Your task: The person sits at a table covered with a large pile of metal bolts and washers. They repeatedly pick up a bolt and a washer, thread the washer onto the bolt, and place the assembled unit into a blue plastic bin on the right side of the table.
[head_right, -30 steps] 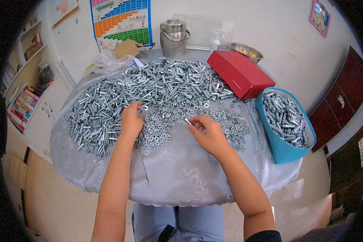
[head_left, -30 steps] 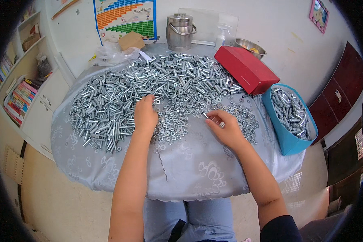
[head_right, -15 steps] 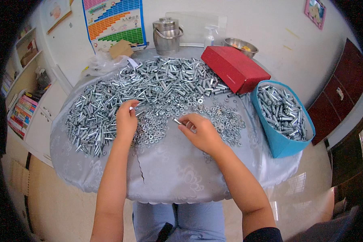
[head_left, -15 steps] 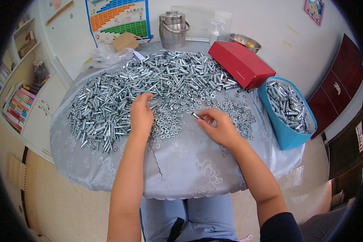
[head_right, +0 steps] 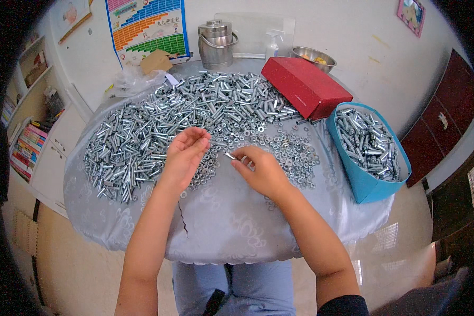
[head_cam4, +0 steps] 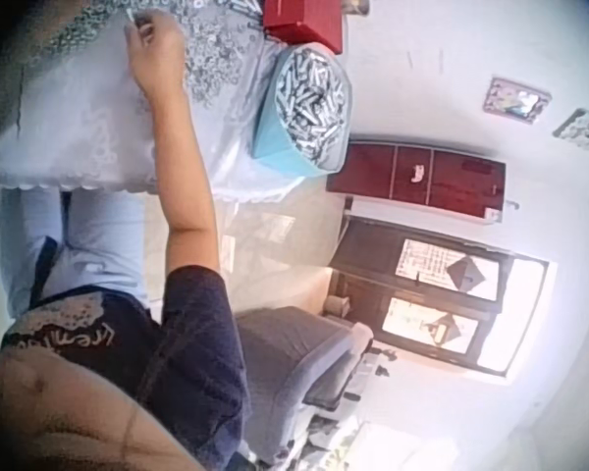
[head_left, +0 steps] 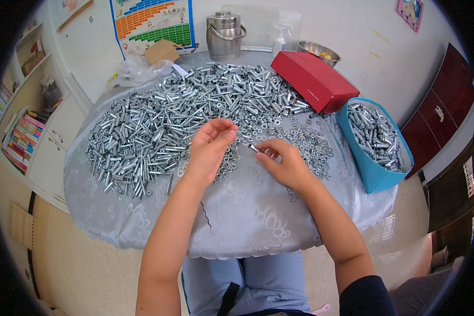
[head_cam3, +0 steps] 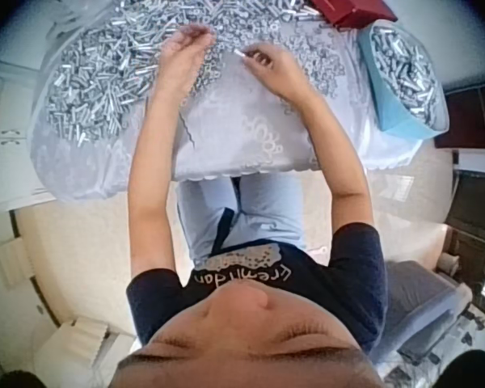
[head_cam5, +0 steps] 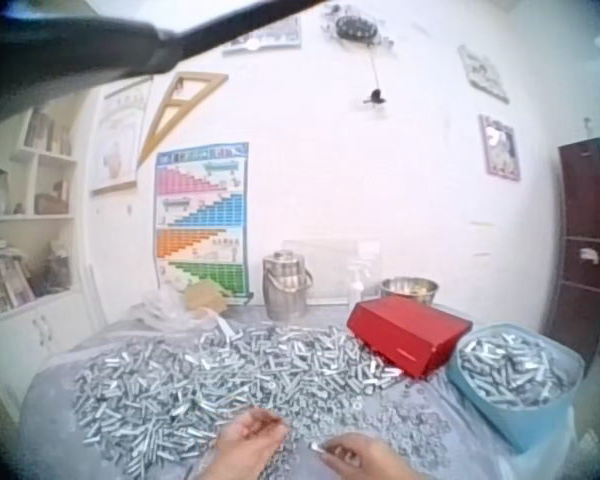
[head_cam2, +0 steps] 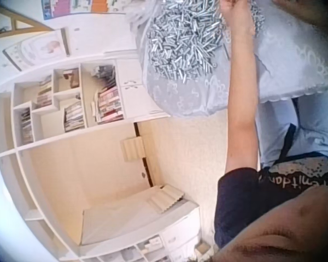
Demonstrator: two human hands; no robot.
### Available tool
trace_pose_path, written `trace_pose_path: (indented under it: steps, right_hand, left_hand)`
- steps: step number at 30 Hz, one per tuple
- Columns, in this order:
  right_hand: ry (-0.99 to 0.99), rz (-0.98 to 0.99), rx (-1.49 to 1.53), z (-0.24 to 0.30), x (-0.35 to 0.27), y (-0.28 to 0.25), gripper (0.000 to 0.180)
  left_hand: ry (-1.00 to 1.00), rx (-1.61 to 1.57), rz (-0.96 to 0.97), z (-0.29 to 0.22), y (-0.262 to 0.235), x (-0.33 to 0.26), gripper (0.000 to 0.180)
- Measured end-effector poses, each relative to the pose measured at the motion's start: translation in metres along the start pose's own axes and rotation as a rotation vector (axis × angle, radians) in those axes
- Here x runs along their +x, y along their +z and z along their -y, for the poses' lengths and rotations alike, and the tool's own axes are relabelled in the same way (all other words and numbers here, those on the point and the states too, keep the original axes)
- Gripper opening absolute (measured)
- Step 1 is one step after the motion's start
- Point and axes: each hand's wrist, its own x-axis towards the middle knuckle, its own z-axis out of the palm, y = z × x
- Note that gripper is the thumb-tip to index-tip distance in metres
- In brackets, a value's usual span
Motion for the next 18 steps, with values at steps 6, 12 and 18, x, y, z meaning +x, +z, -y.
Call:
trace_pose_path:
  steps: [6, 12, 18]
  right_hand:
    - [0.013, -0.073, -0.029, -0.0053, 0.0007, -0.0016, 0.021]
    - [0.020, -0.064, -0.024, -0.0036, 0.0007, -0.0012, 0.021]
    - [-0.021, -0.041, 0.000, -0.0077, 0.0020, -0.0016, 0.020]
  left_hand:
    - [-0.029, 0.022, 0.020, -0.0005, 0.0054, -0.0025, 0.020]
    - [-0.044, -0.001, -0.003, -0.0027, 0.0048, -0.0035, 0.020]
    - [-0.100, -0.129, -0.006, -0.0042, 0.0051, -0.0027, 0.019]
